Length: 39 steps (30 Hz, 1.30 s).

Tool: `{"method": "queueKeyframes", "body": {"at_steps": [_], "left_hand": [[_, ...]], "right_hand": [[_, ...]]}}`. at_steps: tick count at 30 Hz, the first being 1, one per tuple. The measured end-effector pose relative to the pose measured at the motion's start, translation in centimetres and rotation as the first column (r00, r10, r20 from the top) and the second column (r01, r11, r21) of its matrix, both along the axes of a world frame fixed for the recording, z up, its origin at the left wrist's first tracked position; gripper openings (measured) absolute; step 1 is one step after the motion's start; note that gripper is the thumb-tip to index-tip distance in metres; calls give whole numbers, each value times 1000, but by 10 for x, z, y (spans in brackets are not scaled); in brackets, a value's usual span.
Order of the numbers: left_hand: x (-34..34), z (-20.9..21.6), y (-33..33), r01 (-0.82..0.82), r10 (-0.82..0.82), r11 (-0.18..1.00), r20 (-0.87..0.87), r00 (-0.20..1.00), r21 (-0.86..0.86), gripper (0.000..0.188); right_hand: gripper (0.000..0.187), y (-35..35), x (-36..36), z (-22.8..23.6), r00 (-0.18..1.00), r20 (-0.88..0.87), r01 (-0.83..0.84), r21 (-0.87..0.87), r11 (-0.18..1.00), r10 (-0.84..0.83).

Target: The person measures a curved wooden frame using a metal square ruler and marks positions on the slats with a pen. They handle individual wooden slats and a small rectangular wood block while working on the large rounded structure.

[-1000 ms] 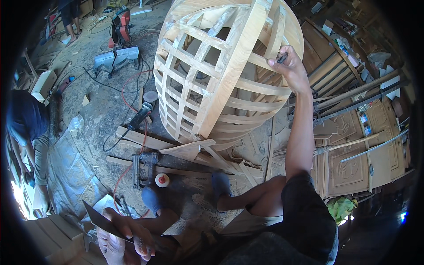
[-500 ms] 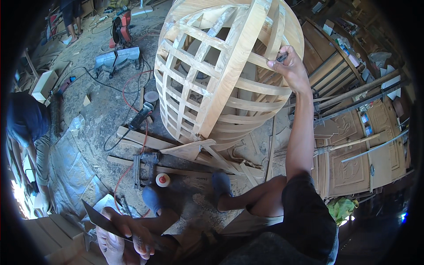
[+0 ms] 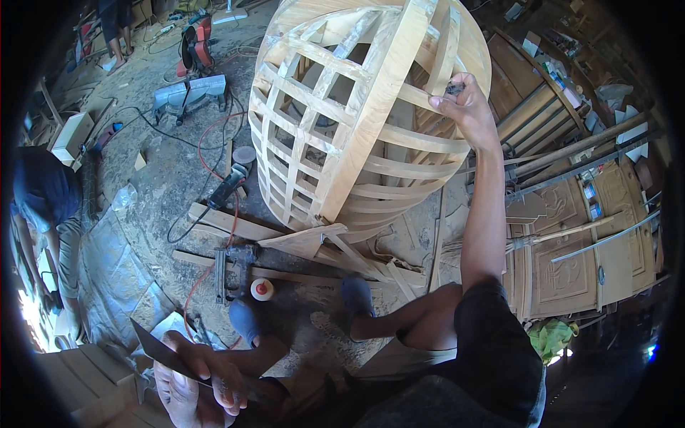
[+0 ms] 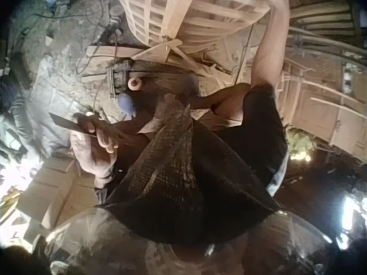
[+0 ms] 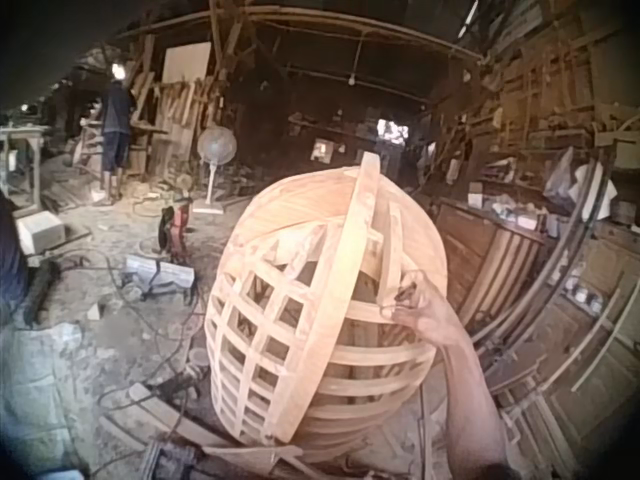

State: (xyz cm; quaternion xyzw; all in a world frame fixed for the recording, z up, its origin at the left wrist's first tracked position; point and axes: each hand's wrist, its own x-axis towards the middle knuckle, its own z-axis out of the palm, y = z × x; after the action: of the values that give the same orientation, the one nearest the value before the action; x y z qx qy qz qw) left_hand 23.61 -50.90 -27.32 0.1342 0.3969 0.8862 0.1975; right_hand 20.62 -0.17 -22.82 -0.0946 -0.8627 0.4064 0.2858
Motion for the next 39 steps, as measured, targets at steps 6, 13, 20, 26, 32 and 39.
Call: {"method": "queueKeyframes", "body": {"at_steps": [6,13,20,26,32,39], "left_hand": [[-1,1,1,2,-2,1000,-11,1000,-11,22],[-1,2,1,-14,14,1000,-20,1000,-13,22],[1,1,4,-7,7,1000,-23,1000,-2,21],[0,3,4,-21,21,1000,-19,1000,-15,21],[2,4,1,12,-11,1000,-83,996,15,18],[1,-1,5,44,-42,999,-99,994,24,18]], "right_hand": [[46,-9,-2,2,994,-82,-89,-126,988,79],[47,-6,-5,-1,994,-67,-92,-103,990,85],[48,-6,-2,-2,996,-77,-42,-63,997,37],[51,-12,-6,-2,997,-75,-6,-37,999,3],[52,-7,-6,-3,997,-78,-2,-12,1000,1],[56,-5,-3,-5,998,-61,22,28,999,-20]]}}
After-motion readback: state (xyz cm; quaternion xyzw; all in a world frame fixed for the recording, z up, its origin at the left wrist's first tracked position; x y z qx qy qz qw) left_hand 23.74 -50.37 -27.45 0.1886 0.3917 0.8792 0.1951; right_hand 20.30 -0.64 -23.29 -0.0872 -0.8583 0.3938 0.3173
